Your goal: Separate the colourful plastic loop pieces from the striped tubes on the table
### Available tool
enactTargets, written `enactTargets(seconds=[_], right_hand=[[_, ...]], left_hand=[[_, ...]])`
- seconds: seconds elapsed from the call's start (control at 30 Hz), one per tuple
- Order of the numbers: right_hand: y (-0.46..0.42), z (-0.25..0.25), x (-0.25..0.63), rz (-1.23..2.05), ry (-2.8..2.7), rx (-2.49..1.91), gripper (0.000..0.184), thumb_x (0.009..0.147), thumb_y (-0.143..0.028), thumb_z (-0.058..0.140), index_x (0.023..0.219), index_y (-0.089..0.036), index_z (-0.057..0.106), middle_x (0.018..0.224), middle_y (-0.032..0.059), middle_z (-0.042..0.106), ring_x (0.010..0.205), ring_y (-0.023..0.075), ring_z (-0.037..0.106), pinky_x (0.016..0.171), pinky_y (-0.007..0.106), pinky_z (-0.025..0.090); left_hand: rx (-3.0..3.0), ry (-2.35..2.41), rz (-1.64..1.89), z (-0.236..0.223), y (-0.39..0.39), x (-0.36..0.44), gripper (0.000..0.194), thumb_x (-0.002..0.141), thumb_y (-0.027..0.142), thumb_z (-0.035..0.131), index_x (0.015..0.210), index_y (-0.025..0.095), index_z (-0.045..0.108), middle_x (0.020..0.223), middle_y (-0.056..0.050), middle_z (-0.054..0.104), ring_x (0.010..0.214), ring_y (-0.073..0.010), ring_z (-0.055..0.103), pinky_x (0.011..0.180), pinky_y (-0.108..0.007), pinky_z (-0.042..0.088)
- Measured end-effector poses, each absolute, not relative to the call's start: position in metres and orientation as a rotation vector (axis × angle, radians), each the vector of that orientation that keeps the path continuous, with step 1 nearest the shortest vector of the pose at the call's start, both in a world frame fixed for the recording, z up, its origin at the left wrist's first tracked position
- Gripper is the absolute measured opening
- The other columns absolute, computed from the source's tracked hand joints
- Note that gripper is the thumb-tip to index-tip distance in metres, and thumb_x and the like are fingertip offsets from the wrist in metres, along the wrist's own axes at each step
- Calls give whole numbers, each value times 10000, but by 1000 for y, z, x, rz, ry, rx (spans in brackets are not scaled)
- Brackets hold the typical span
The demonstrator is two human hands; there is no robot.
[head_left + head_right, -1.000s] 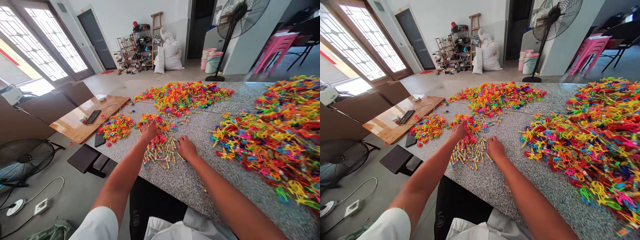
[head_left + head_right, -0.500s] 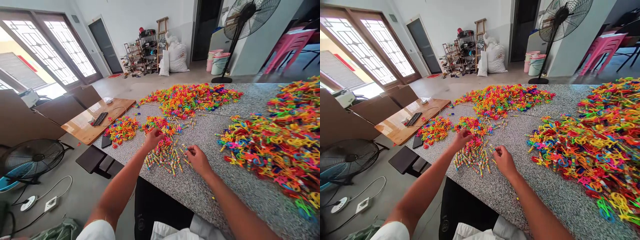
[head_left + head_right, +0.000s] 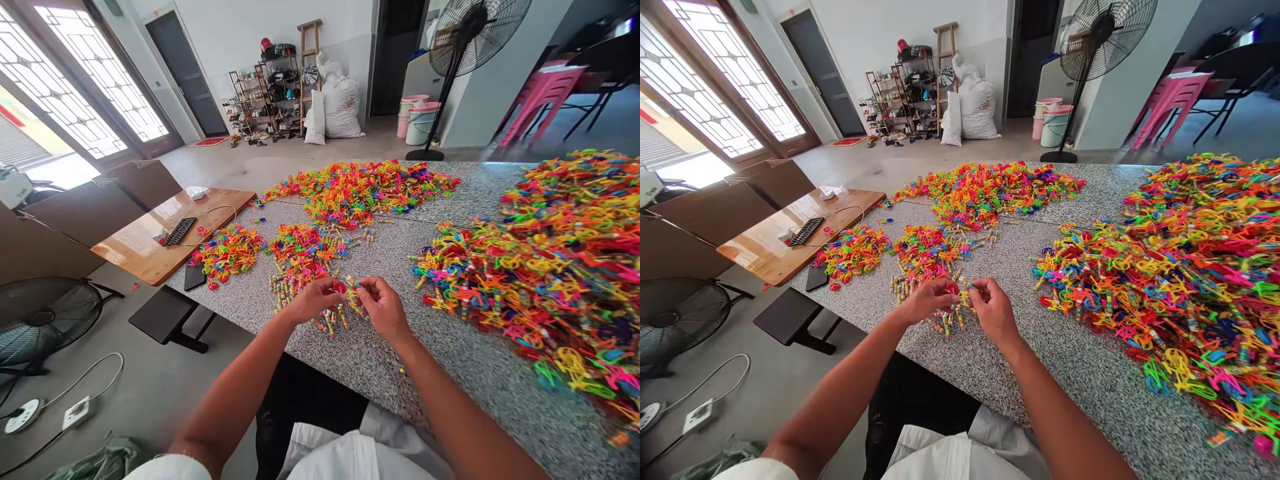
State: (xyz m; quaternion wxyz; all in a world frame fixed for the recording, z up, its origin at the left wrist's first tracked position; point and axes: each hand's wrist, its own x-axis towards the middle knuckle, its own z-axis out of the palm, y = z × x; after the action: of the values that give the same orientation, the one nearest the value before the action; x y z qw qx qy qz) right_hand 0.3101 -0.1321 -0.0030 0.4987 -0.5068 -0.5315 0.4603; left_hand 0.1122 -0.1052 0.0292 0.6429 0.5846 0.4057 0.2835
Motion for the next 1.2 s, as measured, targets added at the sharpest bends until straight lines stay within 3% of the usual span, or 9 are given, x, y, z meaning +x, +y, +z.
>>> enactTargets(seconds=[0.17, 0.37, 0.53, 0.77, 1.0, 1.2], right_hand=[[-142, 0, 315, 1196, -1328, -1205, 328, 877, -517, 647, 1031, -227, 639, 850, 43, 732, 668, 196, 681, 570, 302, 533], [-140, -1, 328, 1387, -1170, -1091, 313, 829, -449, 705, 1023, -205, 731, 710, -5, 632, 572, 139, 553, 509, 276, 496], [-139, -4, 331, 1643, -918, -1008, 328, 746, -434, 784, 959, -188, 741, 663, -19, 609, 515, 111, 514, 438, 241, 425], [-136, -4, 340, 1862, -813, -1005, 335, 679, -400, 847, 890, -170, 726, 616, -35, 576, 450, 80, 462, 376, 206, 338], [-141, 1, 342, 1832, -907, -1121, 374, 656, -451, 857, 839, -164, 703, 594, -41, 551, 450, 84, 453, 370, 214, 355], [-154, -2, 341, 1590, -1124, -1208, 353, 781, -497, 733, 930, -178, 712, 614, -39, 558, 470, 105, 494, 409, 238, 418]], left_hand=[[1249, 1008, 762, 20, -108, 117, 276, 810, 388, 722, 923, 172, 593, 829, 3, 572, 756, -123, 592, 658, -269, 570], [1377, 922, 795, 21, -108, 116, 350, 843, 425, 715, 1058, 163, 626, 866, -5, 578, 741, -101, 567, 697, -245, 508], [1411, 847, 778, 26, -112, 118, 433, 863, 423, 712, 1205, 182, 598, 890, -2, 545, 746, -97, 524, 701, -241, 458], [1524, 806, 671, 22, -112, 121, 421, 889, 390, 678, 1240, 188, 565, 838, 8, 530, 720, -102, 487, 656, -235, 390], [1677, 1035, 677, 19, -122, 126, 338, 898, 282, 628, 1216, 191, 557, 733, 40, 501, 645, -101, 459, 607, -229, 356], [1901, 1289, 682, 26, -131, 136, 293, 896, 172, 589, 1188, 189, 585, 741, 28, 576, 660, -111, 499, 650, -246, 375]])
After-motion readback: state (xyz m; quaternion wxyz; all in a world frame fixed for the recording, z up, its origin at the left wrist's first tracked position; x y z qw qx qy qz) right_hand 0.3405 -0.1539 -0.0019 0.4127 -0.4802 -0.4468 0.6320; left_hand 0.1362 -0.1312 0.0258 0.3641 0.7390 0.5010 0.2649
